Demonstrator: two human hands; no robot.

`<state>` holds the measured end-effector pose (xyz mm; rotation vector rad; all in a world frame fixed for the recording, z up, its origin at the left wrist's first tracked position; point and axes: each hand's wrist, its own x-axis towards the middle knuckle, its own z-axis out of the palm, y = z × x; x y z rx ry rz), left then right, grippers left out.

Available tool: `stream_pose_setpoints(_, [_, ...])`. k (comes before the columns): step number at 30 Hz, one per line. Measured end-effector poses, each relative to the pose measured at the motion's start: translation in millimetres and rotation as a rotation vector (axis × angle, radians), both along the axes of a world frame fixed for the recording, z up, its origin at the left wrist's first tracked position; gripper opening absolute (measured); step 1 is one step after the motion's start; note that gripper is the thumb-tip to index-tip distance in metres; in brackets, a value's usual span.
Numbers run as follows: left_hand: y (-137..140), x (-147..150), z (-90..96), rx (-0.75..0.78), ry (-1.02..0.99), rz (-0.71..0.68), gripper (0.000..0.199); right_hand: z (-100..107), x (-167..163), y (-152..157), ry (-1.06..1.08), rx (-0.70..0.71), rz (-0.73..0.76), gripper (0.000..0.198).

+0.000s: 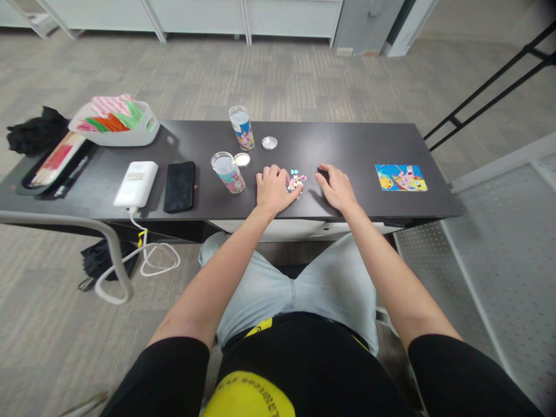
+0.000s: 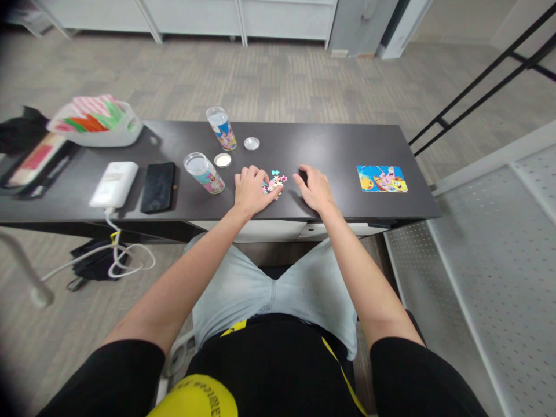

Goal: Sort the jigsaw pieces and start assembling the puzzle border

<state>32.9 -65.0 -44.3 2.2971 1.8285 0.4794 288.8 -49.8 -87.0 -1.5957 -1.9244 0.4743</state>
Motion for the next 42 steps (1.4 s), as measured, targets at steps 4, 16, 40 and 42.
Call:
stream_pose_setpoints(4, [-0.3,-8.7,-1.0,0.027,-0.105,-0.095,0.019,0.0,-0.3,-0.1,-0.008,0.002,-0.002,0.076])
stream_pose_setpoints(16, [-30.0,-41.9,-0.8,-0.096,-0.052,0.007,0.060,-1.2,0.6,0.4,0.025,0.015,-0.004,0.078])
stream_pose_setpoints(40, [10.9,-45.3,-1.9,-0.039,0.119,-0.248,0.031,-3.1,0.8,0.9,0.003,0.029,0.002,0.069])
stream_pose_setpoints(42, [11.4,-42.9,-0.5,-0.037,0.132,-0.250,0.033,-3.1,1.1,0.8,-0.003,0.028,0.002,0.070])
